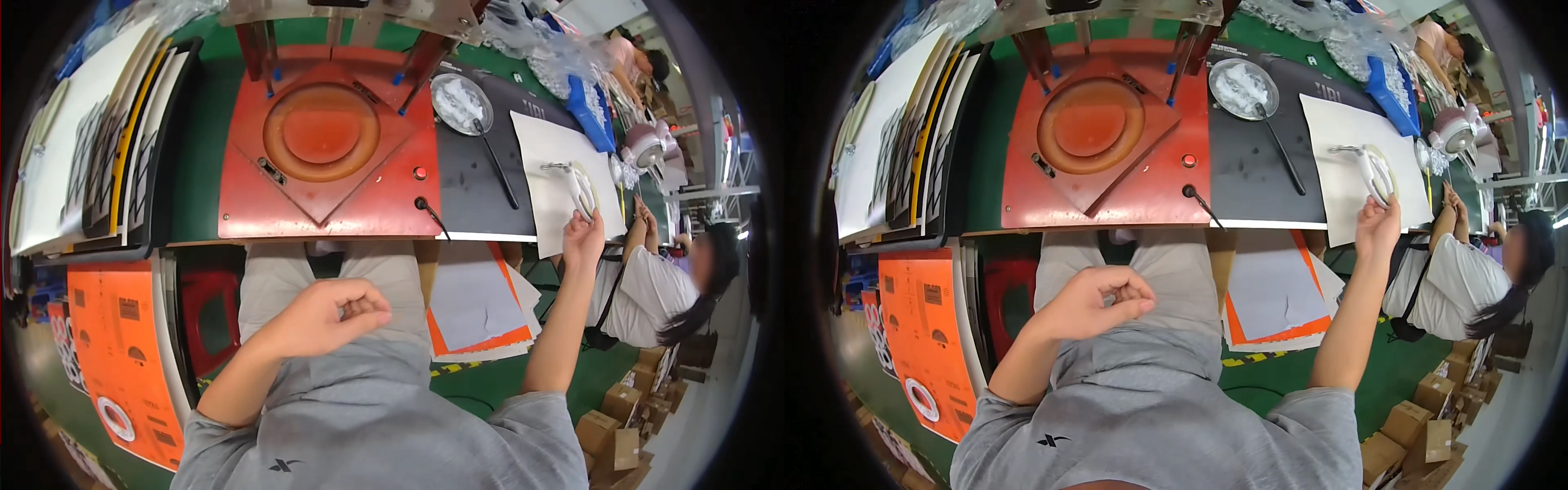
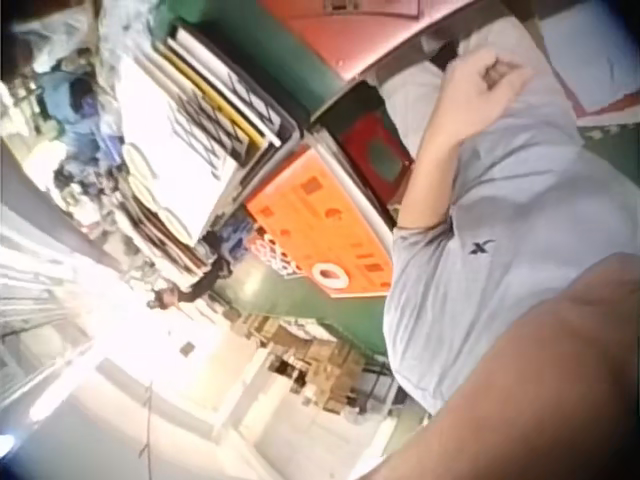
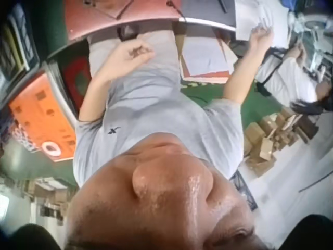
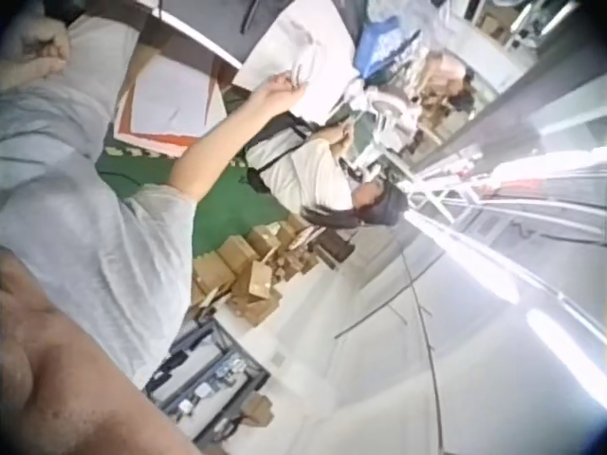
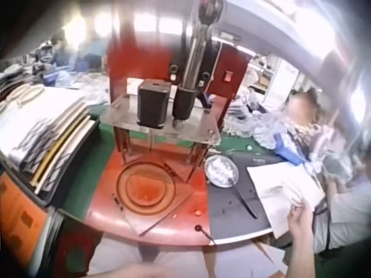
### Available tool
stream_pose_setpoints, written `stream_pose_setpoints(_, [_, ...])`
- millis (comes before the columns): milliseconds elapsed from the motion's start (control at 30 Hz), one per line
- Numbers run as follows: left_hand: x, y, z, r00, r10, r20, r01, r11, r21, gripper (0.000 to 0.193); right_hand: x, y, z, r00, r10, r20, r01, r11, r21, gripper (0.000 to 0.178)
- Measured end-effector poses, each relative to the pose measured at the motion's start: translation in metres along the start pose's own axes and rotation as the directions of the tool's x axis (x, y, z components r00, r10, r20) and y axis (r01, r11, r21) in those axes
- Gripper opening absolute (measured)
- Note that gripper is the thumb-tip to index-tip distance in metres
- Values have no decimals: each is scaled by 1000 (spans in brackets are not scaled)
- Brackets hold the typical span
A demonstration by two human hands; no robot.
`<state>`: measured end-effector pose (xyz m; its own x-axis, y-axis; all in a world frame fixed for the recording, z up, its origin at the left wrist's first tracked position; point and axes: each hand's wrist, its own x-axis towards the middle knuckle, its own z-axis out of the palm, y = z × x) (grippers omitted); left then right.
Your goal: Applying adhesive to circular plastic rings and assembling them with other components using a manual press.
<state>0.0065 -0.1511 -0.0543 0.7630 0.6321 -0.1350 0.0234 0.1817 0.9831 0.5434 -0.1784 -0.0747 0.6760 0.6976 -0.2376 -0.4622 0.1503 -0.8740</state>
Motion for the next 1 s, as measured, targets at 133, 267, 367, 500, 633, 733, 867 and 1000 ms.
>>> stream_pose_setpoints(133, [-14,-12,-15,990,-133,-42,132,991,-20,11,121,-17,-99,978,100,-181,-98,995,23,45])
stream_pose_setpoints(267, [-47,-29,-30,971,-45,-236,51,999,17,14,148,-17,-105,980,160,-120,-163,987,-11,58])
stream_pose_setpoints(367, [-75,-9,-54,941,-123,-314,152,986,69,18,110,5,-69,983,-79,-168,12,929,-369,66])
stream_pose_setpoints(500, [-160,20,-86,823,-143,-549,161,987,-16,24,70,31,-1,919,-382,-103,168,613,-772,50])
stream_pose_setpoints(633, [-256,-5,-135,62,131,-989,461,875,145,24,127,14,-62,621,-672,402,399,-170,-901,33])
stream_pose_setpoints(733, [-364,-51,-162,-289,521,-803,917,392,-76,39,94,31,-28,663,-656,360,464,-17,-886,33])
stream_pose_setpoints(867, [-432,-101,-161,-395,458,-797,914,285,-289,47,94,22,-35,542,-692,477,503,-188,-844,39])
stream_pose_setpoints(1000, [-436,-126,-147,-446,470,-762,890,326,-319,44,75,17,-12,551,-649,524,412,-335,-847,47])
